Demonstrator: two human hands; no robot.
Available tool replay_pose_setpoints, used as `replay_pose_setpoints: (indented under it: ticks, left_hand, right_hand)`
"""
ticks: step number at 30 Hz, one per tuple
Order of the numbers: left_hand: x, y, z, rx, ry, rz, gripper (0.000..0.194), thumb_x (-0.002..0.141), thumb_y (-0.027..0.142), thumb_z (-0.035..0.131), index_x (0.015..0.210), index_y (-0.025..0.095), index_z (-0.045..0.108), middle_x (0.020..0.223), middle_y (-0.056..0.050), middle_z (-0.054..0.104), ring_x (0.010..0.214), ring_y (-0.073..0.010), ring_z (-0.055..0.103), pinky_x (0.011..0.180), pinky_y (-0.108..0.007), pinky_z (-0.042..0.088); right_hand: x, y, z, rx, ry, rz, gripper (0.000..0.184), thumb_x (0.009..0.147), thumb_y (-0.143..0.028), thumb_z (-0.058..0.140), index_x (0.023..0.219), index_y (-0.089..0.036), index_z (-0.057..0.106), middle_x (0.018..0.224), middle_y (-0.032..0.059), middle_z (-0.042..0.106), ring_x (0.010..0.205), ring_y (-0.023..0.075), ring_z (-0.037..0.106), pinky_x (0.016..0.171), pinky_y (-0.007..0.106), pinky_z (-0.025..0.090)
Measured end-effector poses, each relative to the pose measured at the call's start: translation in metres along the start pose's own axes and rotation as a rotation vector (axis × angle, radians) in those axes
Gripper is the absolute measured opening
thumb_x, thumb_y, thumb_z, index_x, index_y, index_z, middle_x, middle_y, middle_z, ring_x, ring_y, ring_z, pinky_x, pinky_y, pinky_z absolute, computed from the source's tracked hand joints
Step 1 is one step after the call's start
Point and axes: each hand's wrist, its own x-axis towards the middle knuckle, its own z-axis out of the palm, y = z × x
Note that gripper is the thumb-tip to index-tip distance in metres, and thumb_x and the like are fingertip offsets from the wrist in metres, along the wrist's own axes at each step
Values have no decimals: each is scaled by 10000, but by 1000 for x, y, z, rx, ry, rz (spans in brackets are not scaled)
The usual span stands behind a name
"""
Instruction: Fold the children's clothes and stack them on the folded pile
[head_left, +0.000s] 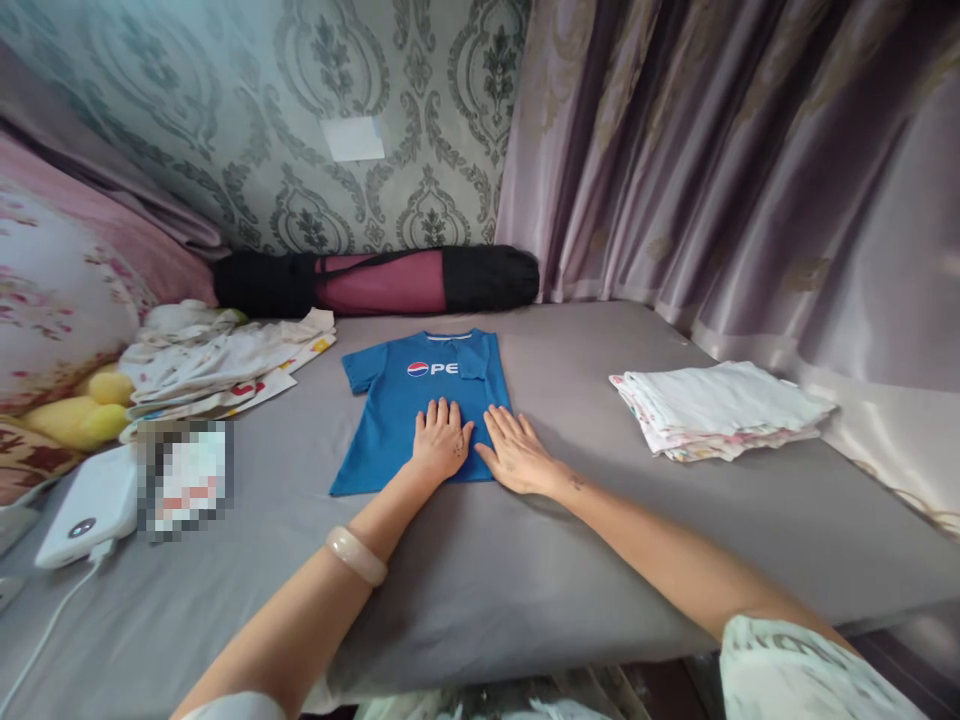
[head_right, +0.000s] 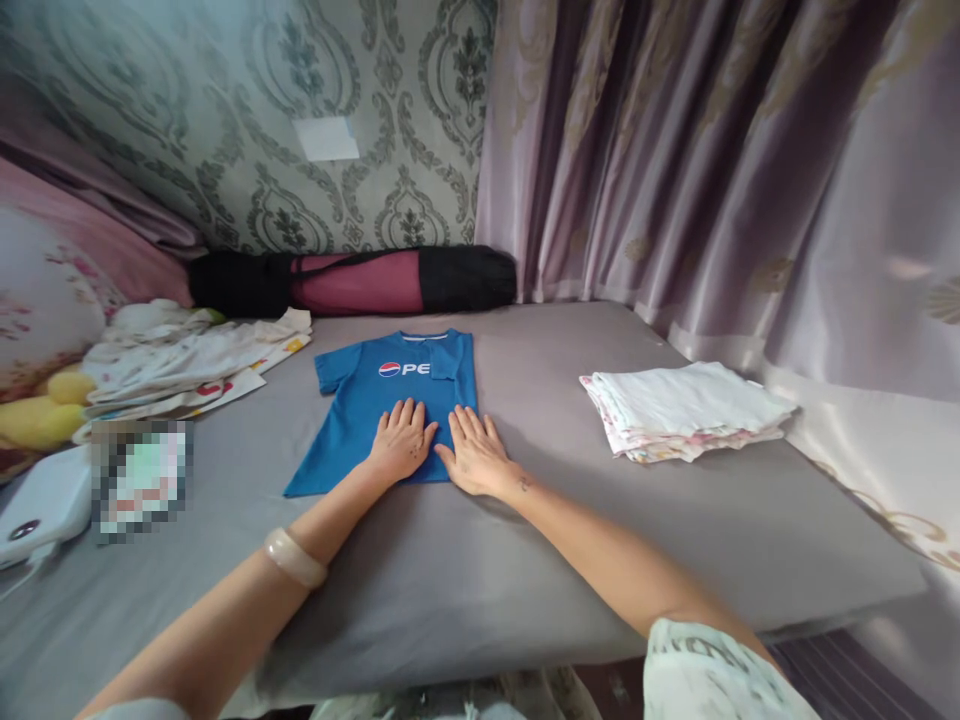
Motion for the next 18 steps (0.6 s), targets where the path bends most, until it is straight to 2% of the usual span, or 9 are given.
replay_pose_setpoints:
  ticks: [2, 5, 7, 9, 11, 13, 15, 18]
  left_hand:
    - [9, -8, -11, -17, -50, 59, 505, 963, 424, 333, 1303, 100, 519, 1368, -207, 513, 1278, -350, 452, 995, -477, 402]
    - [36, -27, -26, -117, -145, 98, 348, 914, 393, 453, 1086, 157, 643, 1125, -156, 650, 1101, -314, 576, 869, -402, 471]
    - [59, -40, -30, -256, -178, 41, 286, 893, 366, 485, 952, 167, 681, 987, -124, 689, 992, -285, 624, 822, -360, 478]
    - [82, -51, -28, -457, -159, -43, 266, 879, 337, 491, 881, 162, 691, 878, -95, 702, 873, -245, 652, 757, -319, 484]
    - [101, -56, -20, -690, -109, -146, 252, 859, 318, 507, 892, 153, 695, 821, -72, 703, 798, -214, 658, 692, -283, 484]
    - [118, -57, -10, -895, -49, -278, 238, 831, 295, 540, 932, 146, 695, 819, -62, 709, 787, -198, 662, 658, -258, 485]
    - [133, -55, -1, -1005, 4, -397, 237, 807, 259, 561, 963, 140, 694, 852, -66, 718, 814, -194, 667, 662, -249, 491]
    - [156, -50, 9, -1026, 56, -484, 277, 788, 225, 575, 1025, 129, 684, 928, -88, 721, 879, -206, 671, 704, -261, 503]
  right_hand:
    - [1, -1, -9, -12, -5, -8, 721, 980, -546, 172, 1496, -57, 292, 1571, 164, 209, 1455, 295, 173, 1165, 494, 136]
    - [10, 2, -28, -19, 49, -49, 585, 996, -480, 251, 1370, -109, 506, 1456, 173, 449, 1361, 290, 385, 1120, 458, 234]
    - [21, 9, -39, 13, 77, -48, 465, 1004, -404, 283, 1207, -173, 632, 1278, 131, 622, 1207, 257, 547, 1025, 389, 346]
    - [38, 20, -47, 61, 98, -5, 414, 1004, -340, 291, 1055, -211, 681, 1096, 90, 704, 1034, 226, 637, 876, 320, 420]
    - [58, 33, -50, 92, 145, 48, 403, 999, -292, 290, 985, -220, 686, 1004, 76, 720, 949, 213, 655, 787, 288, 428]
    - [81, 46, -49, 99, 217, 96, 385, 992, -251, 296, 1025, -210, 677, 1030, 80, 713, 983, 211, 642, 811, 282, 422]
    - [104, 57, -44, 96, 280, 154, 378, 985, -220, 300, 1150, -189, 639, 1152, 94, 680, 1090, 217, 601, 898, 295, 406]
    - [137, 69, -37, 102, 313, 218, 417, 982, -204, 295, 1338, -153, 505, 1377, 116, 543, 1260, 220, 486, 1022, 345, 354]
